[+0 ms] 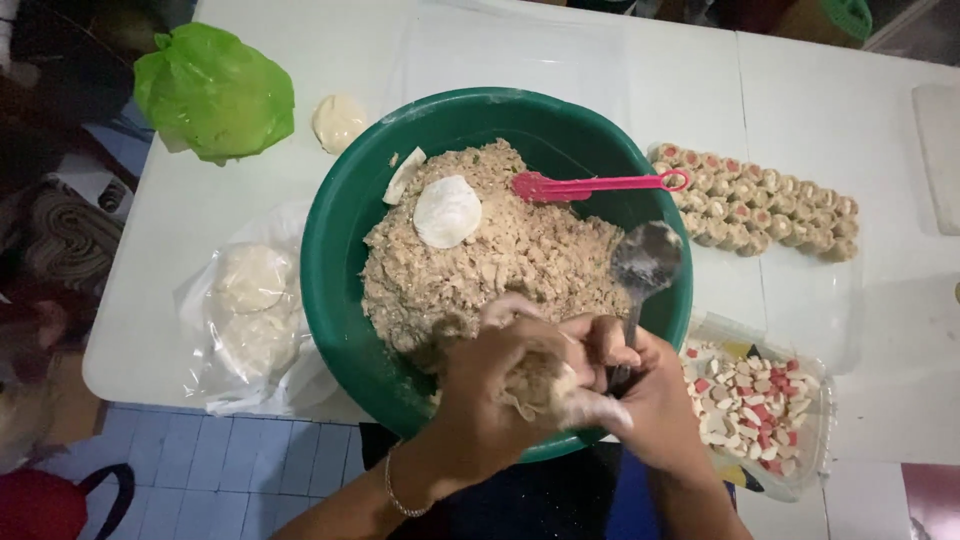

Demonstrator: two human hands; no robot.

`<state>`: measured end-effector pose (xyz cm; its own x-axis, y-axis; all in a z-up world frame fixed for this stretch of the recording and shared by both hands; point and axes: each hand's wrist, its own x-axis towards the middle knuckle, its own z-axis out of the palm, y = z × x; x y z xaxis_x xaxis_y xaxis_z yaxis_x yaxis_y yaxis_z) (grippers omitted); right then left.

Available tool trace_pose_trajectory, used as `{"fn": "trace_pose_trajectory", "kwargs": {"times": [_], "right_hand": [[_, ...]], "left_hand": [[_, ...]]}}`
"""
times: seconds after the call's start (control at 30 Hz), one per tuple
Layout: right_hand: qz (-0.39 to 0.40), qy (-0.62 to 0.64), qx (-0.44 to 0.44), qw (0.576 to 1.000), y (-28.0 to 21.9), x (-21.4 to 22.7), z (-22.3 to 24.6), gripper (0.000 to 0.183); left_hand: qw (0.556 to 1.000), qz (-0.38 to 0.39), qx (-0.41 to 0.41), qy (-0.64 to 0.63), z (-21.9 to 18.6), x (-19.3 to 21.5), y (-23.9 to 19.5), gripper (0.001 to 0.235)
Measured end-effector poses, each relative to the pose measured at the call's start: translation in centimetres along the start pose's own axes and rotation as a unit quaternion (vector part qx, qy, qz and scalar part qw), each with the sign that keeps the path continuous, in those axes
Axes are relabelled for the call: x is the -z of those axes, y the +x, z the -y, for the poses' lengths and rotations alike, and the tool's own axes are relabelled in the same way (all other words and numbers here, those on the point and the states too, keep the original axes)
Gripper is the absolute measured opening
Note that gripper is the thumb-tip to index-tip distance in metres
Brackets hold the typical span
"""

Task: The person is manually assembling shumai dumplings, which involves picking up a wrapper, scooping meat filling into it with a spoon, and then shaping the dumpling with their fingers.

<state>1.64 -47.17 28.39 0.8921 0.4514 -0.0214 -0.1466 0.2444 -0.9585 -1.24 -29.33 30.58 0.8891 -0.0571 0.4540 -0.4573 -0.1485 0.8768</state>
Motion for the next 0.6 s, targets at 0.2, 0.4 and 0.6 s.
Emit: {"fn": "trace_pose_trajectory", "kwargs": {"times": [0.2,0.4,0.6], "right_hand": [[-0.024,-0.352,-0.055,0.934,-1.5,0.0,4.4,0.051],[0.034,-0.587,-0.057,0.807,-1.2,-0.2,8.3,0.028],[0.034,-0.748,0.152,0.645,-0.4,-1.7,8.6,0.015]], "left_hand": [[0.967,0.003,-0.117,0.226,2.6,5.2,2.2,0.022],[0.957,0.193,-0.108,0.187,0.8,8.0,3.5,0.088],[0.938,0.192,-0.124,0.260,2.3,8.3,4.4,0.013]]}}
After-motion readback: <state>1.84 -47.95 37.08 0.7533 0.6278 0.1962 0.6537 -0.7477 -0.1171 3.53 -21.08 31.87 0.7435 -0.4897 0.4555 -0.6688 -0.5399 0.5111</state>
